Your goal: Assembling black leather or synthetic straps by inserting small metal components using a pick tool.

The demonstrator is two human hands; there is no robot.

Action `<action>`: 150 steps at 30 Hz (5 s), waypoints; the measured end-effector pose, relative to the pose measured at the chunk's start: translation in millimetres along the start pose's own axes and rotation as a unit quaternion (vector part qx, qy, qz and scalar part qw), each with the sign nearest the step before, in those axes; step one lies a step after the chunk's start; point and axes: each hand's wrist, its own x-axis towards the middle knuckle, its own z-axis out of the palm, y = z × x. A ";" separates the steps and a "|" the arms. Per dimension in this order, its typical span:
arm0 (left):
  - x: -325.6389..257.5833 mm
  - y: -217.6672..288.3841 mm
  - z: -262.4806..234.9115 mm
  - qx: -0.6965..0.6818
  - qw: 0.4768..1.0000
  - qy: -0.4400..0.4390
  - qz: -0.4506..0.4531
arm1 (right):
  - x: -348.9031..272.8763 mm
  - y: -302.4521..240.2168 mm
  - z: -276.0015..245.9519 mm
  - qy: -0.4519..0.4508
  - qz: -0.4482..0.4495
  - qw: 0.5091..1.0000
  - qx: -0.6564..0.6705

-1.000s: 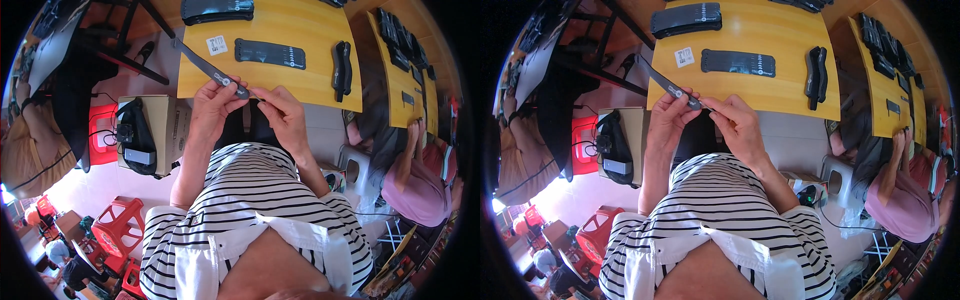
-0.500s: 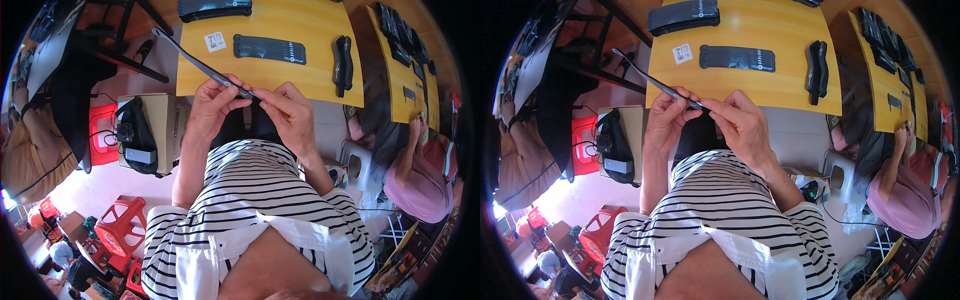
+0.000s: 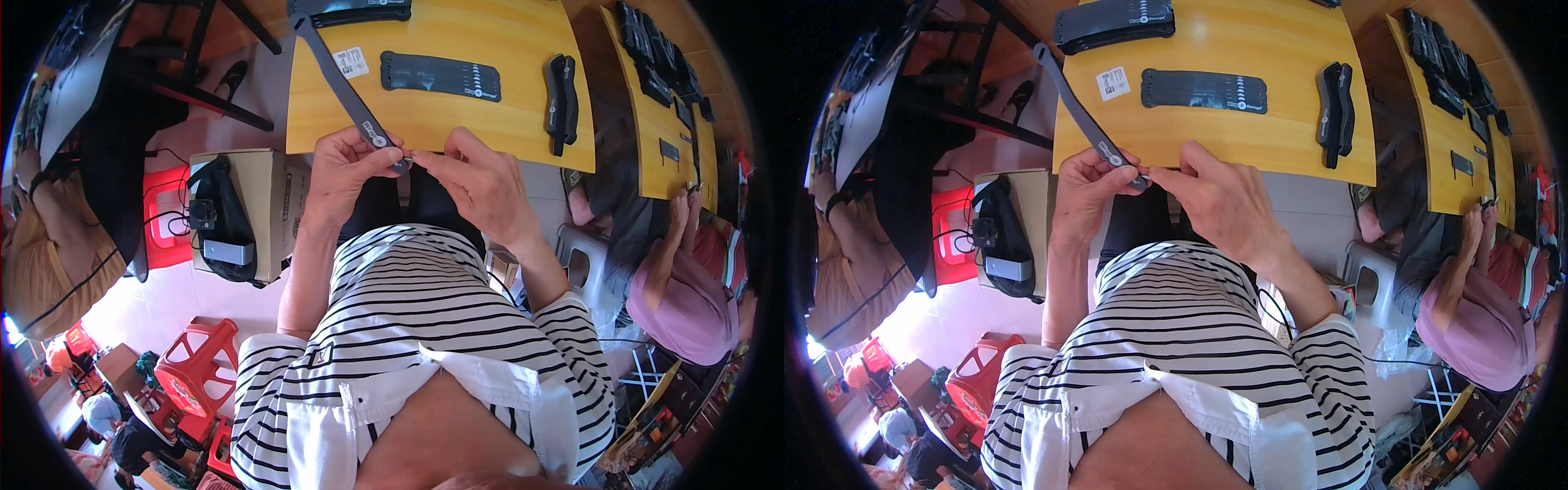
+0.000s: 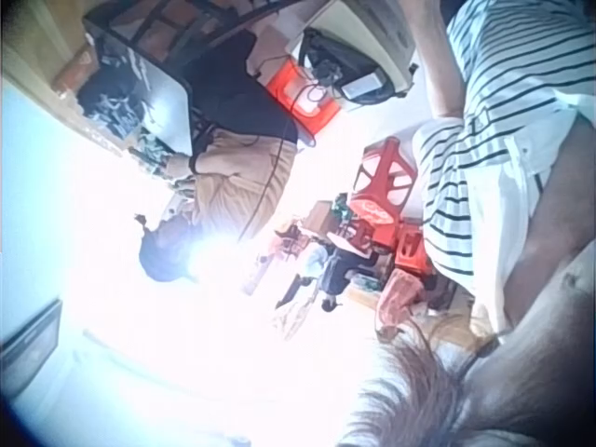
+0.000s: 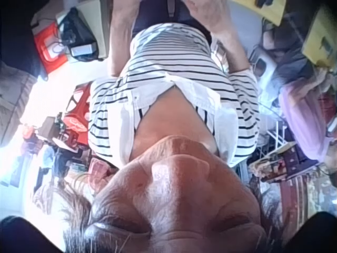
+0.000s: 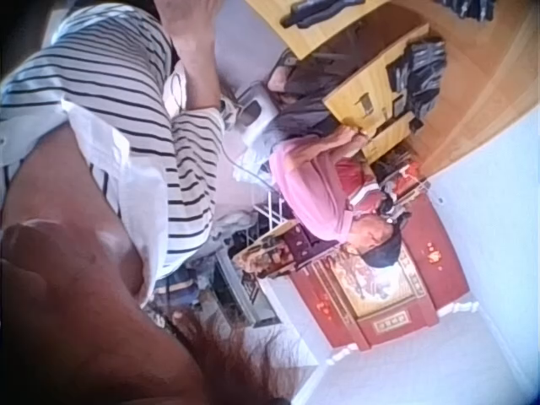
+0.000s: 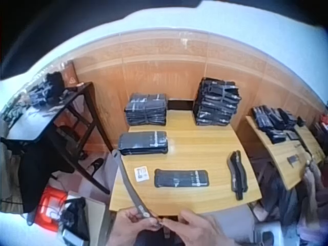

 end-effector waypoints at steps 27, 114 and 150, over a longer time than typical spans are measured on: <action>13.0 -25.4 10.2 0.127 0.985 0.100 0.064 | -15.5 16.3 53.7 0.068 0.113 0.969 0.209; -15.1 43.8 6.5 0.618 0.750 0.070 0.224 | 16.8 0.8 32.8 -0.084 0.252 0.759 0.595; -7.4 21.4 25.3 0.356 0.921 -0.006 0.157 | 17.5 14.0 28.6 -0.060 0.147 0.823 0.545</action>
